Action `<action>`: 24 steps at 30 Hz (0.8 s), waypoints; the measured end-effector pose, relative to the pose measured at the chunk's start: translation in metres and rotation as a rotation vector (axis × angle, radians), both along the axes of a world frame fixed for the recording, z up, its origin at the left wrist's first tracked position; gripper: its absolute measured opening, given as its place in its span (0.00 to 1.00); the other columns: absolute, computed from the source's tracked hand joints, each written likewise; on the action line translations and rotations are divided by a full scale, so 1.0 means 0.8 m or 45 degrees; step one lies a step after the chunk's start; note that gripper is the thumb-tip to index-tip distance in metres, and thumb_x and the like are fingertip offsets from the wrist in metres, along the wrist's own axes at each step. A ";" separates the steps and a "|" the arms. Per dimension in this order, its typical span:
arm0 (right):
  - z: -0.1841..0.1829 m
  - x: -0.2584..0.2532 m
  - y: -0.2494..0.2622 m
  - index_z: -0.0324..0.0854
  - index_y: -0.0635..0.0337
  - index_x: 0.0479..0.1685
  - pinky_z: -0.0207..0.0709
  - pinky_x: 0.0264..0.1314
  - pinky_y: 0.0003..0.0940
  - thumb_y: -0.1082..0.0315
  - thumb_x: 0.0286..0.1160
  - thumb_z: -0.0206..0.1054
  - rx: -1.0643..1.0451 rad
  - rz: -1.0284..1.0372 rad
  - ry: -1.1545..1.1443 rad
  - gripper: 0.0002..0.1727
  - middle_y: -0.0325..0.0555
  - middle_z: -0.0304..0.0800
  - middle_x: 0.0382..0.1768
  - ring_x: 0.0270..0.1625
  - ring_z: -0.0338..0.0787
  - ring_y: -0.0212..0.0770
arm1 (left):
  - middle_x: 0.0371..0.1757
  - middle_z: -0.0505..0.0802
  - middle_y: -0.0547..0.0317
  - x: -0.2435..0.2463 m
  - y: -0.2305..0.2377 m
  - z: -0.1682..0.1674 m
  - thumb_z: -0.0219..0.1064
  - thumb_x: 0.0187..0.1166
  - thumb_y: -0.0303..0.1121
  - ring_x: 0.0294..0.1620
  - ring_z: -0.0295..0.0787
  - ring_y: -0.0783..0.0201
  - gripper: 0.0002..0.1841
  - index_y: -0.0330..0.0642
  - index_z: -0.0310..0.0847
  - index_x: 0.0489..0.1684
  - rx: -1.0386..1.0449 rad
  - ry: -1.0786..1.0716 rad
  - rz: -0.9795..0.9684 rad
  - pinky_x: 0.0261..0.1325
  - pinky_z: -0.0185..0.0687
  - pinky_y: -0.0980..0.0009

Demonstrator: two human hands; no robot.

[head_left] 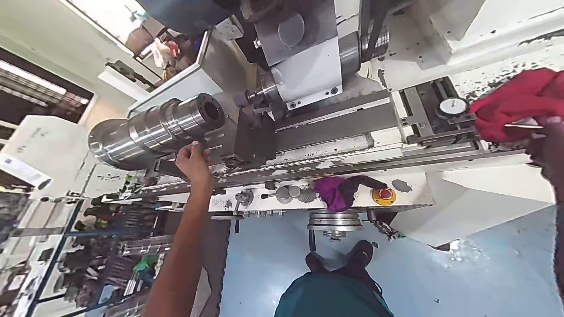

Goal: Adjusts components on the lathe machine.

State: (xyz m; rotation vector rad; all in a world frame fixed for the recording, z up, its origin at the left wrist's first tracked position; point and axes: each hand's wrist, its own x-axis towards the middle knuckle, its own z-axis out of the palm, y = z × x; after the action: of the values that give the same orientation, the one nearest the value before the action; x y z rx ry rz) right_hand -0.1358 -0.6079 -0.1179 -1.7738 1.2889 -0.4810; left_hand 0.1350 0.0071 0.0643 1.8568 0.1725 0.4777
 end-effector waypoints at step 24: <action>-0.276 -0.038 0.623 0.51 0.45 0.90 0.87 0.50 0.52 0.44 0.90 0.50 1.503 -0.756 -0.834 0.33 0.57 0.75 0.73 0.59 0.88 0.54 | 0.46 0.87 0.53 0.231 -0.079 0.003 0.60 0.89 0.45 0.38 0.85 0.63 0.21 0.40 0.75 0.69 -0.106 0.759 -0.892 0.41 0.85 0.66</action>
State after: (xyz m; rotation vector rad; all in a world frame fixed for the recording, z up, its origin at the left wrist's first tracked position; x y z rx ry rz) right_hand -0.1660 -0.1096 -0.3389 -0.2055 1.1774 -0.4158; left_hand 0.3197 -0.0562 0.0669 1.7894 -0.0680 -0.5615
